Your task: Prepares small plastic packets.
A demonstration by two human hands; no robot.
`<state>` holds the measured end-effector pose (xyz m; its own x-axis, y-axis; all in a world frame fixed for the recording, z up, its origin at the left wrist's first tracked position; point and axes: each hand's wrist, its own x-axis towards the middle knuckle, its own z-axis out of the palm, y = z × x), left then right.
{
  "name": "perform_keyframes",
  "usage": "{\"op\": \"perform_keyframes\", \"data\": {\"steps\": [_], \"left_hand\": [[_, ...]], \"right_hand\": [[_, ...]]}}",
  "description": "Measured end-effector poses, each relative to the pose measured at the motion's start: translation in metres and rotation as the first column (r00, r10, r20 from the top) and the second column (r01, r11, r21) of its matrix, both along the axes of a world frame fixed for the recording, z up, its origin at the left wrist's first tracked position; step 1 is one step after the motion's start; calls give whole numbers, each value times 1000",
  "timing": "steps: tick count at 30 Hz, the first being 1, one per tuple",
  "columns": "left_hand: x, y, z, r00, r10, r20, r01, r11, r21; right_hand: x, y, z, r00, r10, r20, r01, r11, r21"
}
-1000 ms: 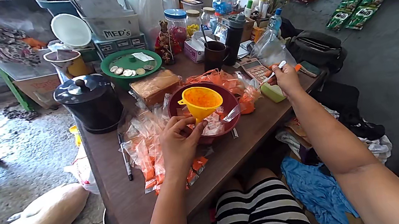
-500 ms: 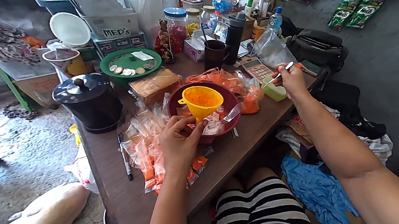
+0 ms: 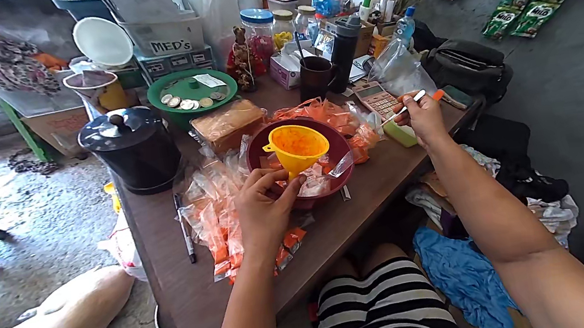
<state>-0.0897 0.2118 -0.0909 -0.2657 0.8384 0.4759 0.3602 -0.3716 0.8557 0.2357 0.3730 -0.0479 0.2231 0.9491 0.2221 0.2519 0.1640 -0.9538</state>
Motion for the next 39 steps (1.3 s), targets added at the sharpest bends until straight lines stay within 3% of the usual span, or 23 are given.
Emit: {"op": "perform_keyframes", "data": {"steps": [5, 25, 33, 39], "left_hand": [[0, 0, 1, 1000, -3, -4, 3, 1000, 4], [0, 0, 0, 1000, 10, -22, -10, 1000, -14], [0, 1, -4, 997, -5, -77, 6, 1000, 6], [-1, 1, -3, 995, -25, -99, 28, 999, 27]], "right_hand": [[8, -11, 5, 994, -42, -96, 47, 998, 46], [27, -16, 25, 976, -76, -203, 109, 981, 160], [-18, -49, 69, 966, 199, -166, -129, 925, 358], [-74, -85, 102, 913, 406, 47, -360, 744, 563]]}}
